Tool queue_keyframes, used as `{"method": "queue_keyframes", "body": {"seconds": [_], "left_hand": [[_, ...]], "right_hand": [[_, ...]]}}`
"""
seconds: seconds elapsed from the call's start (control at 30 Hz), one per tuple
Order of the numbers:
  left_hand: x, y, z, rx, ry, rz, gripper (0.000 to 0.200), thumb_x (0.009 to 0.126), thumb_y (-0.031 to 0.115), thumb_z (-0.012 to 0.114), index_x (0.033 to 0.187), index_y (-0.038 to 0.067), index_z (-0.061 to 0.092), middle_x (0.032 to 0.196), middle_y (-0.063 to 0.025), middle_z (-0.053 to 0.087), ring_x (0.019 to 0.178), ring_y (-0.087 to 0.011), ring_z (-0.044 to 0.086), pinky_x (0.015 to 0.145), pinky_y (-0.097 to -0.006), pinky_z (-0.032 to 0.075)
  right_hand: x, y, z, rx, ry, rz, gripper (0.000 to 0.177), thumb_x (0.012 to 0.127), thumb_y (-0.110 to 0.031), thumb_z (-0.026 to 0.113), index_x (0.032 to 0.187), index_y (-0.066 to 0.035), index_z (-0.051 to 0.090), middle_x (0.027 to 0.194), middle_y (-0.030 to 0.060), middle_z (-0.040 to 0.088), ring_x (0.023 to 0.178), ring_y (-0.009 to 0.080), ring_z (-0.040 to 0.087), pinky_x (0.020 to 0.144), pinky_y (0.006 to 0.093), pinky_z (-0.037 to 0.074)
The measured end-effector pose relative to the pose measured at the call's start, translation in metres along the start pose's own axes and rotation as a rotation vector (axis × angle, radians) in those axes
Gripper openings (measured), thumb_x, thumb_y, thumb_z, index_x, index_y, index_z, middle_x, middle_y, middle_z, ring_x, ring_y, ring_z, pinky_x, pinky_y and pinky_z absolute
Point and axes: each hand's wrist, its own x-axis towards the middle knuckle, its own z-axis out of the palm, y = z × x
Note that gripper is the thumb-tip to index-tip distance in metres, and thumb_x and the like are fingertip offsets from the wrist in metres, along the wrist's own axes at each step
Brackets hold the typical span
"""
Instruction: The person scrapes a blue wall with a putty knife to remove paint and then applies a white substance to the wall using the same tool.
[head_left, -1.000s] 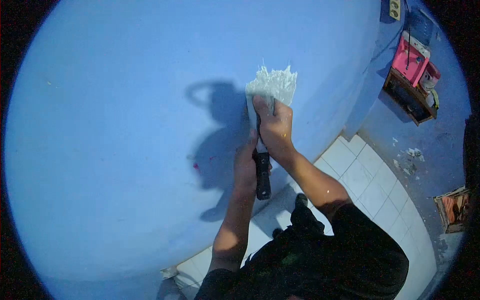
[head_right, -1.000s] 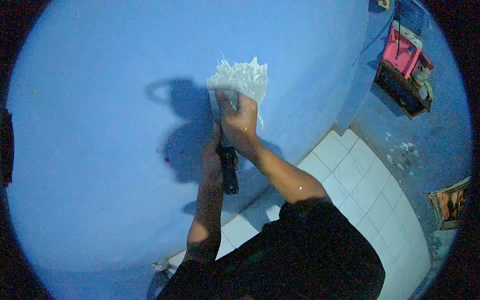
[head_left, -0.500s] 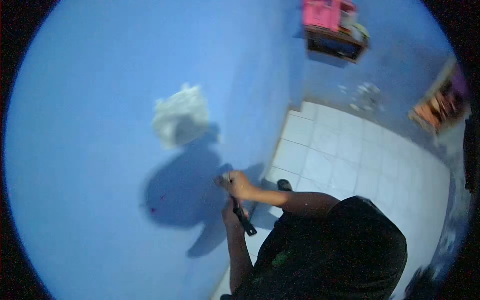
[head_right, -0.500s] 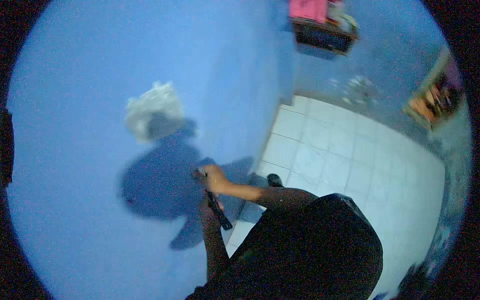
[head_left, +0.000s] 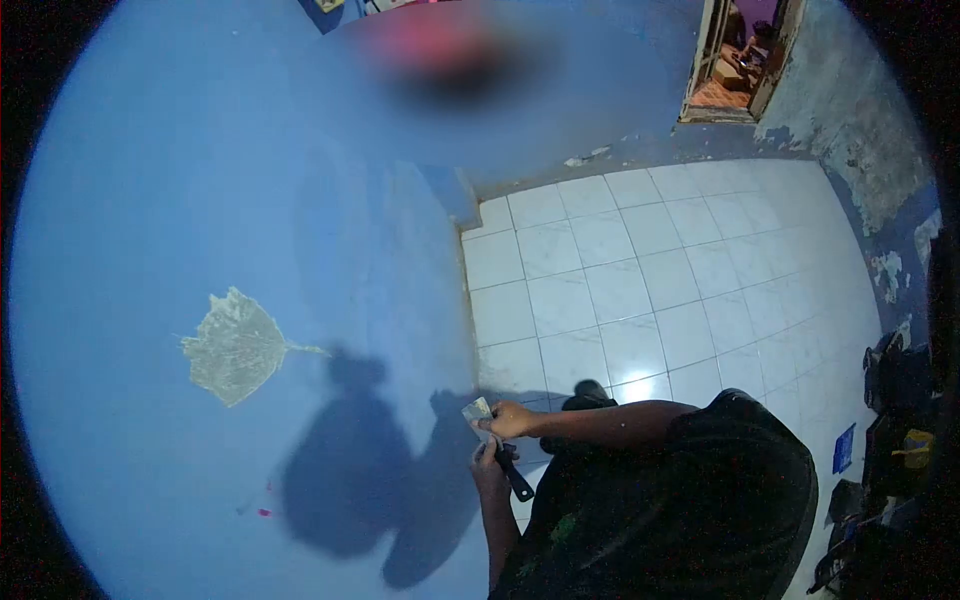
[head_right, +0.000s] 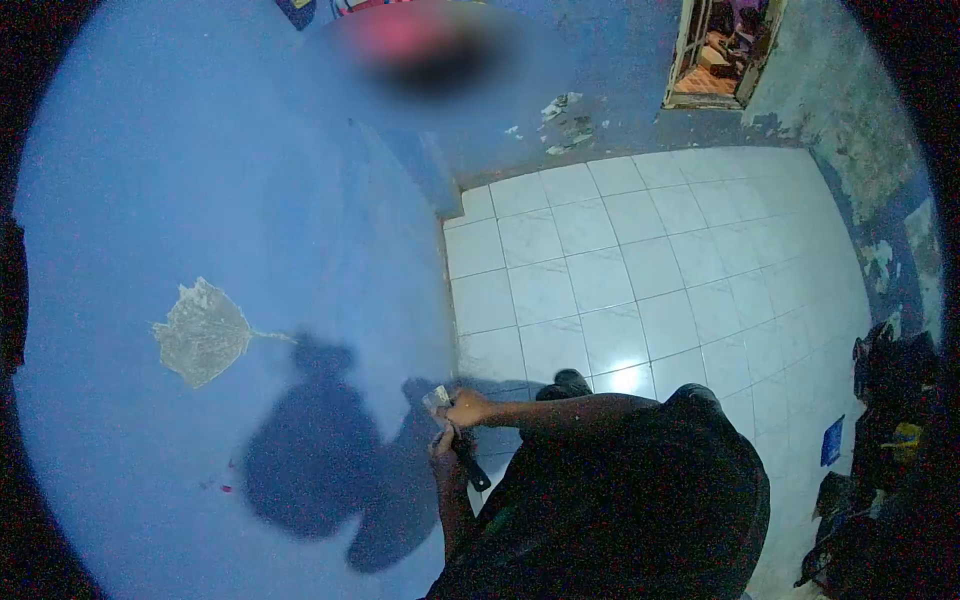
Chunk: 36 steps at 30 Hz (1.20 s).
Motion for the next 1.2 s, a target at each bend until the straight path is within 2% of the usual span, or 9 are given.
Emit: {"method": "queue_keyframes", "body": {"seconds": [0.1, 0.17, 0.27, 0.6, 0.67, 0.8, 0.83, 0.93, 1.2], "left_hand": [[-0.006, -0.014, 0.0, 0.122, 0.051, 0.089, 0.018, 0.081, 0.014, 0.054, 0.085, -0.004, 0.051, 0.063, -0.009, 0.054, 0.051, -0.0194, 0.055, 0.048, -0.0294, 0.044], [-0.01, -0.029, -0.002, 0.193, 0.165, 0.167, 0.014, 0.08, 0.007, 0.054, 0.087, -0.005, 0.051, 0.066, -0.0105, 0.056, 0.054, -0.0203, 0.057, 0.05, -0.0288, 0.046], [-0.013, -0.042, 0.006, -0.1, 0.261, 0.075, 0.015, 0.079, 0.006, 0.055, 0.088, -0.006, 0.051, 0.069, -0.0119, 0.057, 0.057, -0.0207, 0.058, 0.051, -0.0284, 0.047], [-0.03, -0.079, 0.033, -0.039, 0.311, 0.201, 0.014, 0.081, 0.012, 0.054, 0.089, 0.0, 0.051, 0.075, -0.0085, 0.056, 0.064, -0.0179, 0.058, 0.053, -0.0291, 0.048], [-0.047, -0.054, 0.05, -0.061, 0.439, 0.062, 0.023, 0.082, 0.019, 0.053, 0.092, -0.001, 0.054, 0.087, -0.0108, 0.061, 0.075, -0.0194, 0.059, 0.069, -0.0349, 0.048], [-0.036, -0.069, 0.026, -0.259, 0.357, 0.2, 0.023, 0.08, 0.021, 0.056, 0.088, 0.0, 0.054, 0.079, -0.0104, 0.059, 0.069, -0.0219, 0.058, 0.063, -0.0345, 0.046], [-0.042, -0.048, 0.037, -0.392, 0.409, 0.134, 0.008, 0.078, 0.006, 0.052, 0.083, 0.0, 0.054, 0.065, -0.007, 0.054, 0.055, -0.0169, 0.054, 0.05, -0.0277, 0.043], [-0.038, -0.03, 0.022, -0.36, 0.402, 0.192, 0.011, 0.078, 0.009, 0.052, 0.083, 0.0, 0.054, 0.062, -0.0076, 0.054, 0.05, -0.0168, 0.052, 0.048, -0.0271, 0.041], [-0.032, 0.07, -0.038, -0.121, 0.306, 0.288, 0.027, 0.087, 0.028, 0.045, 0.089, 0.001, 0.052, 0.054, -0.0059, 0.051, 0.044, -0.0119, 0.049, 0.042, -0.0253, 0.039]], "right_hand": [[-0.009, 0.018, 0.001, -0.148, 0.056, -0.003, 0.045, 0.078, -0.045, 0.053, 0.079, -0.001, 0.062, 0.069, 0.0159, 0.06, 0.064, 0.0231, 0.057, 0.062, 0.0355, 0.044], [-0.016, 0.03, -0.005, -0.073, -0.046, -0.302, 0.042, 0.079, -0.043, 0.053, 0.075, -0.002, 0.062, 0.062, 0.0142, 0.057, 0.061, 0.0225, 0.056, 0.061, 0.0363, 0.044], [-0.045, 0.031, -0.019, -0.097, -0.095, -0.202, 0.037, 0.079, -0.039, 0.054, 0.074, -0.003, 0.062, 0.059, 0.0122, 0.057, 0.057, 0.0219, 0.054, 0.06, 0.0363, 0.043], [-0.09, 0.061, -0.076, -0.238, -0.323, -0.202, 0.034, 0.075, -0.036, 0.052, 0.072, -0.003, 0.062, 0.063, 0.014, 0.059, 0.061, 0.0251, 0.057, 0.06, 0.0402, 0.044], [-0.076, 0.073, -0.083, -0.376, -0.261, -0.251, 0.033, 0.07, -0.036, 0.055, 0.072, -0.004, 0.063, 0.066, 0.0145, 0.06, 0.061, 0.0266, 0.058, 0.059, 0.0401, 0.045], [-0.047, 0.114, -0.103, -0.812, -0.163, -0.325, 0.031, 0.063, -0.034, 0.06, 0.079, -0.008, 0.063, 0.081, 0.0153, 0.061, 0.079, 0.0315, 0.058, 0.07, 0.0404, 0.047], [-0.051, 0.107, -0.108, -0.849, -0.175, -0.118, 0.031, 0.063, -0.035, 0.06, 0.082, -0.01, 0.063, 0.084, 0.0153, 0.061, 0.082, 0.0324, 0.058, 0.073, 0.0422, 0.046], [-0.046, 0.118, -0.11, -0.883, -0.096, -0.084, 0.031, 0.068, -0.037, 0.057, 0.081, -0.01, 0.065, 0.081, 0.0135, 0.063, 0.08, 0.0291, 0.06, 0.074, 0.0387, 0.047], [0.001, 0.014, -0.046, -0.376, -0.032, -0.149, 0.025, 0.076, -0.026, 0.053, 0.068, -0.003, 0.063, 0.062, 0.0069, 0.061, 0.06, 0.0138, 0.057, 0.058, 0.0292, 0.045]]}}
